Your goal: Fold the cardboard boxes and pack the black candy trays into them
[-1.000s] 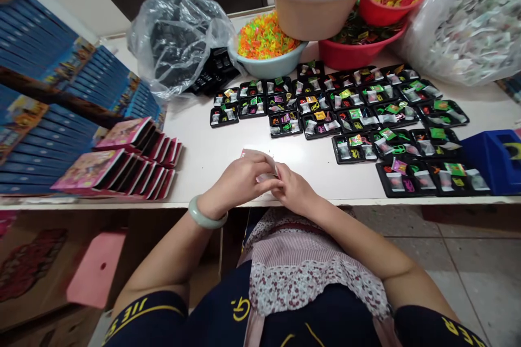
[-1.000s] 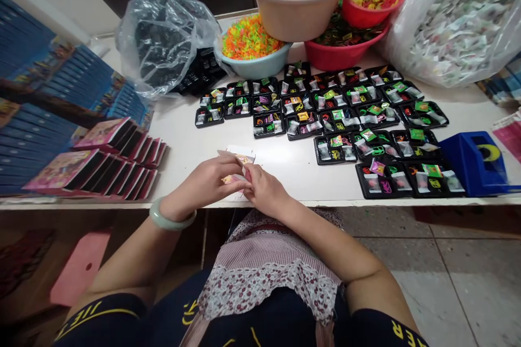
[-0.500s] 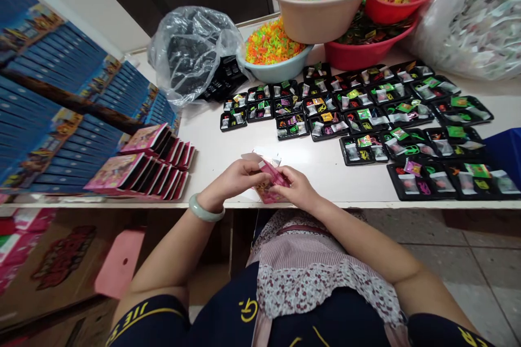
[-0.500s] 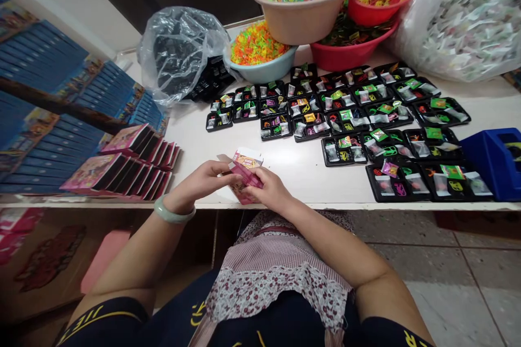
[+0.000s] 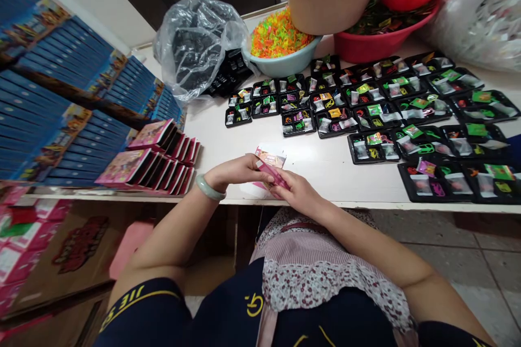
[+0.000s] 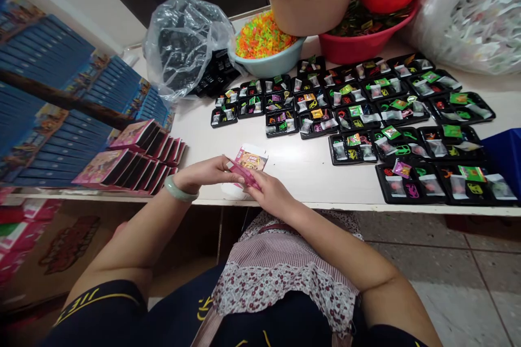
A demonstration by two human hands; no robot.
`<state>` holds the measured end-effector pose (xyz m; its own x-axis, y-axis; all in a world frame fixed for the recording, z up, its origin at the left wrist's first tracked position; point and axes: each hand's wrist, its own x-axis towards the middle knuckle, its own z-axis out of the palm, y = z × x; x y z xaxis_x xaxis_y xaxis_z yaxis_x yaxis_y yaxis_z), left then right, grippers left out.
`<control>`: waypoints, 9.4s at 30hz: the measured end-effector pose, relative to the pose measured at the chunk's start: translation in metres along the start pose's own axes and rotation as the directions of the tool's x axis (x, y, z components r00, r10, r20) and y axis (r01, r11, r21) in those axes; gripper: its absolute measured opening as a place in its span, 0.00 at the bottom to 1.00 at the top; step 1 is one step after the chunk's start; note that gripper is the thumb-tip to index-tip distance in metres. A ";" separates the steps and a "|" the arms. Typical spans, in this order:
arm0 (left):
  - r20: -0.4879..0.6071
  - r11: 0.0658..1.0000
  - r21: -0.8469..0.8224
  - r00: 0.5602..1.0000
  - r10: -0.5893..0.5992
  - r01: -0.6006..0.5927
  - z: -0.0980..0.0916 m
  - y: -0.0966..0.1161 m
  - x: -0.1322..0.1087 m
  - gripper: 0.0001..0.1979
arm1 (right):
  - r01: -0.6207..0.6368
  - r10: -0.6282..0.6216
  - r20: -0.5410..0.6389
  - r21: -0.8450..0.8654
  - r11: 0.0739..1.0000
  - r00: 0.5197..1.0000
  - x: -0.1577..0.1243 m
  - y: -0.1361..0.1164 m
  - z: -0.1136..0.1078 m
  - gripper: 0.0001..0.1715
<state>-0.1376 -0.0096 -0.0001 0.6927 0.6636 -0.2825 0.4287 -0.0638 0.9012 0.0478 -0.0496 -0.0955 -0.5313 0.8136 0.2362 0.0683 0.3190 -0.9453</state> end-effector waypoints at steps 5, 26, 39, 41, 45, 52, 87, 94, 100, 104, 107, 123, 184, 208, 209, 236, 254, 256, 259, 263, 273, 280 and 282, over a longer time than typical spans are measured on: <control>-0.021 0.997 0.056 0.999 0.046 -0.045 0.002 0.000 0.005 0.05 | -0.018 0.018 0.008 0.002 1.000 1.000 0.000 0.007 -0.002 0.25; -0.868 0.871 -0.307 0.489 -0.090 -0.384 0.101 -0.076 0.023 0.25 | -0.280 0.302 -0.214 0.127 0.952 0.929 -0.021 0.051 -0.030 0.15; -0.715 0.828 -0.303 0.687 0.129 -0.471 0.106 -0.076 0.040 0.36 | -0.132 0.174 -0.223 0.191 0.973 0.959 -0.039 0.046 -0.083 0.41; -0.698 0.852 -0.241 0.693 0.181 -0.465 0.103 -0.077 0.039 0.34 | -0.088 0.107 -0.253 0.085 0.992 0.961 -0.040 0.043 -0.085 0.43; -0.684 0.911 -0.093 0.690 0.236 -0.403 0.098 -0.076 0.034 0.25 | -0.026 -0.004 -0.192 -0.151 0.988 0.981 -0.040 0.026 -0.097 0.27; -0.852 0.929 0.073 0.461 0.247 -0.363 0.097 -0.051 0.047 0.09 | -0.002 -0.049 -0.217 -0.229 0.974 0.975 -0.029 0.008 -0.101 0.09; -0.717 0.937 0.098 0.630 0.300 -0.335 0.081 -0.045 0.044 0.09 | 0.022 -0.060 -0.199 -0.189 0.982 0.978 -0.045 -0.002 -0.095 0.22; -0.976 0.947 0.154 0.107 0.191 -0.281 0.067 -0.032 0.081 0.14 | -0.376 0.122 -0.703 -0.218 0.901 0.700 -0.119 0.029 -0.217 0.13; -0.897 0.963 0.106 0.393 0.200 -0.248 0.075 -0.014 0.105 0.11 | -0.851 0.019 -0.934 -0.315 0.420 0.356 -0.203 0.009 -0.344 0.16; -0.900 0.981 0.098 0.405 0.160 -0.168 0.091 -0.002 0.108 0.10 | -0.928 0.166 -0.950 -0.206 0.310 0.266 -0.216 0.005 -0.391 0.10; -0.888 0.986 0.103 0.435 0.150 -0.130 0.092 0.000 0.111 0.11 | -0.902 0.223 -0.930 -0.191 0.388 0.293 -0.219 0.008 -0.412 0.03; -0.867 0.987 0.135 0.471 0.160 -0.087 0.093 0.003 0.111 0.09 | -0.770 0.393 -0.892 0.086 0.632 0.223 -0.249 0.028 -0.402 0.09; -0.558 0.639 0.665 0.826 0.081 0.386 0.104 -0.025 0.113 0.06 | -0.181 0.196 -0.089 -0.832 0.524 0.977 -0.045 0.055 -0.162 0.30; -0.588 0.989 -0.016 0.802 0.107 -0.145 0.100 -0.035 0.099 0.10 | 0.300 -0.119 0.326 -0.592 0.748 0.938 -0.031 0.056 -0.135 0.26; -0.580 0.989 -0.004 0.806 0.118 -0.148 0.102 -0.036 0.101 0.10 | 0.305 -0.134 0.318 -0.586 0.750 0.939 -0.029 0.058 -0.133 0.25; -0.521 0.988 -0.061 0.848 0.091 -0.144 0.141 -0.029 0.126 0.08 | -0.148 0.045 -0.191 -0.571 0.808 0.981 -0.084 0.048 -0.106 0.11; -0.452 0.726 0.676 0.705 0.546 -0.128 0.117 -0.010 0.050 0.05 | -0.294 0.483 -0.243 0.545 0.785 0.841 -0.031 0.024 -0.038 0.10; -0.473 0.664 0.747 0.674 0.568 -0.035 0.089 -0.013 0.023 0.06 | -0.263 0.424 -0.159 0.581 0.770 0.892 0.004 0.010 -0.017 0.12; -0.545 0.591 0.792 0.617 0.569 0.154 0.037 -0.013 -0.028 0.07 | -0.219 0.256 0.031 0.624 0.750 0.966 0.070 -0.018 0.023 0.14; -0.645 0.520 0.758 0.568 0.511 0.394 -0.022 -0.014 -0.108 0.09 | -0.221 0.051 0.263 0.672 0.707 0.963 0.152 -0.053 0.094 0.11; -0.855 0.572 0.516 0.427 0.294 0.638 -0.063 -0.067 -0.253 0.06 | -0.611 0.130 0.646 0.609 0.505 0.752 0.196 -0.089 0.217 0.12; -0.856 0.728 0.460 0.038 0.515 0.509 0.009 -0.081 -0.191 0.12 | -0.165 0.146 0.154 0.120 0.979 0.977 0.157 0.005 0.066 0.22; -0.876 0.789 0.479 0.262 0.404 0.384 0.037 -0.092 -0.139 0.11 | -0.067 0.103 0.102 -0.308 0.949 0.989 0.138 0.029 0.028 0.22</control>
<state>-0.2522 -0.1234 -0.0554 -0.1536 0.8016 0.5778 0.8822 -0.1522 0.4456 -0.0477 0.0584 -0.0969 -0.6051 0.7880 0.1133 0.3606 0.3982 -0.8435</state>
